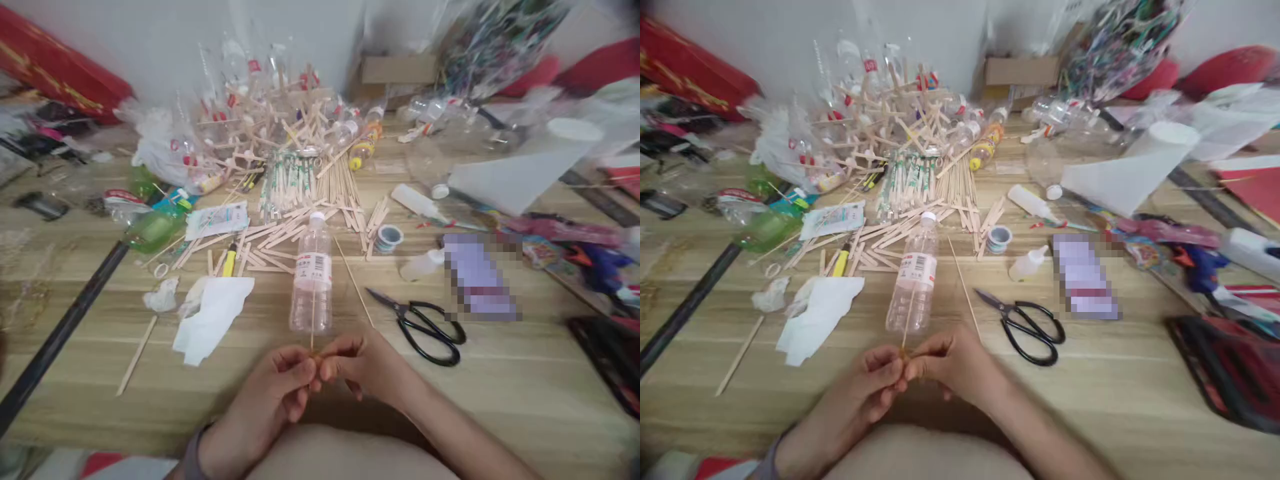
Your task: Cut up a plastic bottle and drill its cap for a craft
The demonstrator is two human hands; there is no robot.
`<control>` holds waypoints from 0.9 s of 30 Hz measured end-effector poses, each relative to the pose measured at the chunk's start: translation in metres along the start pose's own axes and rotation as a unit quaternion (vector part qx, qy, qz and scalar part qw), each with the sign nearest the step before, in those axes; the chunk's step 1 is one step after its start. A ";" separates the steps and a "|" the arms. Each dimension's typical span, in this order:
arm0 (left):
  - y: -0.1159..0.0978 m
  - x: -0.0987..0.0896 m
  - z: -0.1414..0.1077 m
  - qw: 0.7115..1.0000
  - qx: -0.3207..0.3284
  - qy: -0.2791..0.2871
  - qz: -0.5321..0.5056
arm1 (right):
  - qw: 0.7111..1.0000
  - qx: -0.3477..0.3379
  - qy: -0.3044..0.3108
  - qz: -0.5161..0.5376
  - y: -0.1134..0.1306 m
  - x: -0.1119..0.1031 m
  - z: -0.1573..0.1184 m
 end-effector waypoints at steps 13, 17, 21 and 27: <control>-0.002 -0.004 0.007 0.977 0.137 -0.039 0.157 | 0.974 0.065 -0.094 0.195 -0.015 0.007 0.003; -0.003 -0.002 0.005 0.964 0.167 -0.032 0.206 | 0.974 0.047 -0.091 0.202 -0.010 0.009 0.003; -0.018 -0.005 -0.005 0.923 0.269 -0.060 0.270 | 0.982 0.016 -0.119 0.143 -0.009 0.002 0.003; -0.050 -0.003 -0.025 0.841 0.456 -0.081 0.278 | 0.989 0.039 -0.093 0.109 -0.015 0.008 0.000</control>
Point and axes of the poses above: each hand's wrist, its own z-axis towards the middle knuckle, its own x-axis out of the palm, y = z × x, the point moved 8 cm from there along z, towards the middle knuckle, and after that the axes turned 14 degrees about -y, right-handed, at the moved point
